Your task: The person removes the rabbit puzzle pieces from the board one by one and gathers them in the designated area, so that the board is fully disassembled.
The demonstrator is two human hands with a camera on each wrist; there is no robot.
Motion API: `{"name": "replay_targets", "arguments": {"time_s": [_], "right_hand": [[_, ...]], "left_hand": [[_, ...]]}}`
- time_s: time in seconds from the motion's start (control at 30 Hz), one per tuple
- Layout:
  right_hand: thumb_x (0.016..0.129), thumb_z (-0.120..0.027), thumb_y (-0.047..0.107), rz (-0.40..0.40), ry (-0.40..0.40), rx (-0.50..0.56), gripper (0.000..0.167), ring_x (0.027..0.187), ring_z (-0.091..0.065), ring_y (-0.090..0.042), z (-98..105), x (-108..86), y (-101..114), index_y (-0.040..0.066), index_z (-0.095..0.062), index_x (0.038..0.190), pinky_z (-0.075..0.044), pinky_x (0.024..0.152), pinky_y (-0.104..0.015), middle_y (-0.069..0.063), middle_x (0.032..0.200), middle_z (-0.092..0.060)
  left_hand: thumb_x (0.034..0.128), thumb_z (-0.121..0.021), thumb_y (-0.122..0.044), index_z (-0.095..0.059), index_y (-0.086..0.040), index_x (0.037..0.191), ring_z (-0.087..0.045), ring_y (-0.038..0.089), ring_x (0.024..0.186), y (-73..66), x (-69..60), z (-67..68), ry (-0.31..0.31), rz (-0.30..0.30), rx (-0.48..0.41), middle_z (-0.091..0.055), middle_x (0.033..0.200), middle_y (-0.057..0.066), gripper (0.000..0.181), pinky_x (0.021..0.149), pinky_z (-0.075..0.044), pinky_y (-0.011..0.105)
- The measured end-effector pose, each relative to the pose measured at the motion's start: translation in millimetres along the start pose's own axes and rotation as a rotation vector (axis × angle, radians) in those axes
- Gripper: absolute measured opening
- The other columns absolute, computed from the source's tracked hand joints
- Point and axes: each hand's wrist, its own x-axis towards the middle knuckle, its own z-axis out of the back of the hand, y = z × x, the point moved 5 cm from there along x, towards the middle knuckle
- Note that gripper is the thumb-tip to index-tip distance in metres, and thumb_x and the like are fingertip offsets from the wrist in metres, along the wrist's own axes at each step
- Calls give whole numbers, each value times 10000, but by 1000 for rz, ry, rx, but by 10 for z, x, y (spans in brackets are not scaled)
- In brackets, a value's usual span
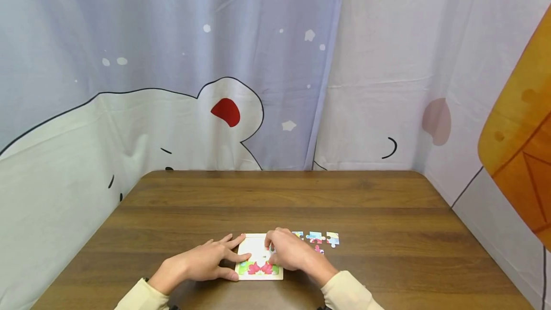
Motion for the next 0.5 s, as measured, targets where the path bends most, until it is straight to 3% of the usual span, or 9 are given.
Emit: {"name": "replay_targets", "arguments": {"time_s": [0.23, 0.37, 0.5], "right_hand": [[788, -806, 32, 23, -14, 45, 218, 781, -541, -113, 1, 17, -26, 111, -649, 917, -458, 663, -276, 44, 831, -592], [791, -779, 20, 38, -11, 41, 156, 703, -461, -101, -1, 13, -16, 126, -664, 800, -387, 576, -256, 73, 712, -525], [796, -779, 32, 44, -6, 27, 153, 771, -482, -145, 7, -6, -2, 134, -678, 744, -385, 595, -264, 97, 674, -512]], "left_hand": [[884, -704, -471, -590, -322, 1408, -268, 453, 1446, -3, -2, 9, 2, 4, -1, -299, 1614, 97, 556, 1023, -291, 735], [883, -708, -466, -587, -327, 1410, -264, 454, 1447, -5, -5, 14, 3, 6, -5, -295, 1617, 97, 559, 1026, -287, 735], [881, -711, -462, -587, -329, 1411, -267, 456, 1445, -6, -4, 10, 3, 5, -4, -295, 1617, 99, 560, 1026, -288, 734]]}}
